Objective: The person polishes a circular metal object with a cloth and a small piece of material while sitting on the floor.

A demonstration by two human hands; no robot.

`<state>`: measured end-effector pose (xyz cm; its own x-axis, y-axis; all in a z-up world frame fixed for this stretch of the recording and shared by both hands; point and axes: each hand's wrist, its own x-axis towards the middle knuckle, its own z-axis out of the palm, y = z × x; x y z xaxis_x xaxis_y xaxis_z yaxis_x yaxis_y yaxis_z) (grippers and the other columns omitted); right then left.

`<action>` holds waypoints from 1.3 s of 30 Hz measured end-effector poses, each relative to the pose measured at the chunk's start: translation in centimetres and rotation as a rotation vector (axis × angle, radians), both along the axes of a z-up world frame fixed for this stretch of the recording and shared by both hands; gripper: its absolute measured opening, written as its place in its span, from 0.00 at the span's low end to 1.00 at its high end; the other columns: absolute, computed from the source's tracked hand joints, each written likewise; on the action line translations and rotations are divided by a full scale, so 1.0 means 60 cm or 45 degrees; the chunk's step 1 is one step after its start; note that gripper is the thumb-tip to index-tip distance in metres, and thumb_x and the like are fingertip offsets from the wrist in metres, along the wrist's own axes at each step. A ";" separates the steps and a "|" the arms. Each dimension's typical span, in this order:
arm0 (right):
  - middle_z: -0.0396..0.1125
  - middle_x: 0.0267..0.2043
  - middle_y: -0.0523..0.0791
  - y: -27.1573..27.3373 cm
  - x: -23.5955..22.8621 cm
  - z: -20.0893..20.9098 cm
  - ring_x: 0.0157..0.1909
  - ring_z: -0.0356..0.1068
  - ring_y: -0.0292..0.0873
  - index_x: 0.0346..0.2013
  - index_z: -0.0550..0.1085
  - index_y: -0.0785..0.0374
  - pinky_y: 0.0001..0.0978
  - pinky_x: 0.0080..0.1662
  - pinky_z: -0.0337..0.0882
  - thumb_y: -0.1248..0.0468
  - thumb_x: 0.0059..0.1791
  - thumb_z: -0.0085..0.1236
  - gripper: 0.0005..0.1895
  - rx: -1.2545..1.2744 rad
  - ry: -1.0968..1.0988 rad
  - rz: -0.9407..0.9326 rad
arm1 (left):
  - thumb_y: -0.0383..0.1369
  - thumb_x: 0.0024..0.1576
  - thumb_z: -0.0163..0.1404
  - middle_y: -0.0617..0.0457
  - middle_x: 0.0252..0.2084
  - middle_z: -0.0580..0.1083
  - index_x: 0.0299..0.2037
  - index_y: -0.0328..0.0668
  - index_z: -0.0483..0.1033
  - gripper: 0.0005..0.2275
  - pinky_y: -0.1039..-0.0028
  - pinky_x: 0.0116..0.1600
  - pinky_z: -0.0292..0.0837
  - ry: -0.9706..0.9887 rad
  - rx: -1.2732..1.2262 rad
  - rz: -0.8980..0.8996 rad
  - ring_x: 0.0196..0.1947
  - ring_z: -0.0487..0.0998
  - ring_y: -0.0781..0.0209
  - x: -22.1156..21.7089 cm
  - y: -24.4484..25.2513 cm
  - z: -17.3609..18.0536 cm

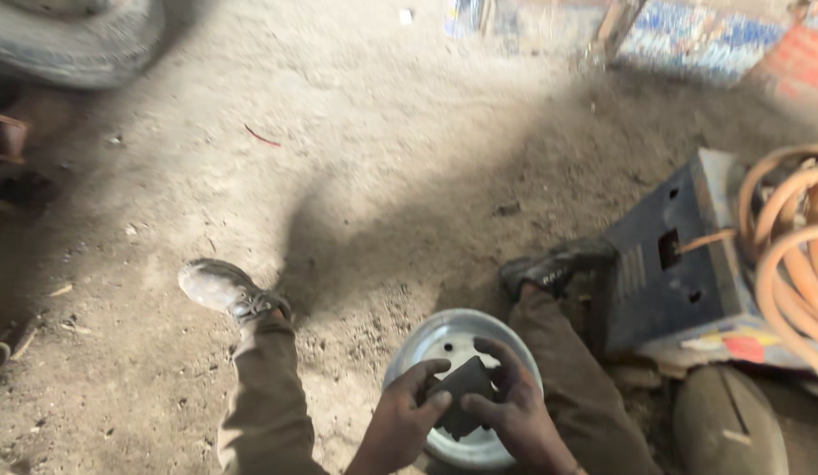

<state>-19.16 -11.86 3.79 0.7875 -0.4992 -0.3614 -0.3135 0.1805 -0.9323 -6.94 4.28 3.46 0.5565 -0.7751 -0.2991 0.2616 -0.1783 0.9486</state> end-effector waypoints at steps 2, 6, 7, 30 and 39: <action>0.75 0.46 0.46 0.000 0.014 -0.009 0.46 0.75 0.40 0.59 0.72 0.58 0.33 0.47 0.75 0.69 0.41 0.67 0.31 0.176 -0.168 -0.088 | 0.31 0.55 0.53 0.48 0.42 0.80 0.59 0.36 0.73 0.20 0.73 0.50 0.79 0.080 -0.011 0.075 0.42 0.82 0.64 -0.001 -0.009 0.017; 0.76 0.38 0.43 0.000 0.021 -0.015 0.38 0.73 0.34 0.48 0.78 0.67 0.26 0.39 0.75 0.66 0.49 0.60 0.14 -0.009 -0.235 -0.041 | 0.33 0.59 0.52 0.47 0.42 0.82 0.49 0.32 0.78 0.13 0.73 0.51 0.79 -0.052 -0.077 0.093 0.43 0.83 0.64 -0.003 -0.012 0.038; 0.74 0.37 0.43 -0.001 0.013 -0.013 0.38 0.71 0.33 0.45 0.77 0.68 0.27 0.38 0.73 0.66 0.51 0.61 0.11 -0.088 -0.270 -0.001 | 0.34 0.58 0.53 0.47 0.39 0.82 0.48 0.33 0.79 0.13 0.72 0.49 0.79 -0.131 -0.036 0.084 0.41 0.82 0.64 -0.006 -0.009 0.038; 0.70 0.35 0.39 0.006 0.002 0.033 0.37 0.69 0.30 0.39 0.76 0.66 0.26 0.40 0.72 0.64 0.50 0.59 0.07 0.138 -0.144 0.165 | 0.33 0.66 0.50 0.61 0.28 0.71 0.36 0.35 0.77 0.10 0.80 0.32 0.66 0.006 -0.067 0.020 0.28 0.68 0.76 -0.011 -0.001 0.000; 0.63 0.31 0.40 0.011 -0.011 0.036 0.36 0.61 0.30 0.35 0.71 0.66 0.28 0.38 0.68 0.66 0.47 0.64 0.10 -0.193 -0.169 0.253 | 0.33 0.59 0.58 0.52 0.37 0.81 0.45 0.40 0.81 0.08 0.73 0.39 0.76 -0.839 0.090 -0.161 0.34 0.82 0.63 0.001 0.007 0.026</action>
<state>-19.83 -11.23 5.92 0.9110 -0.3705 -0.1812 -0.2018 -0.0173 -0.9793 -6.91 4.68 5.01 0.5461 -0.8375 0.0196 -0.3950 -0.2367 0.8877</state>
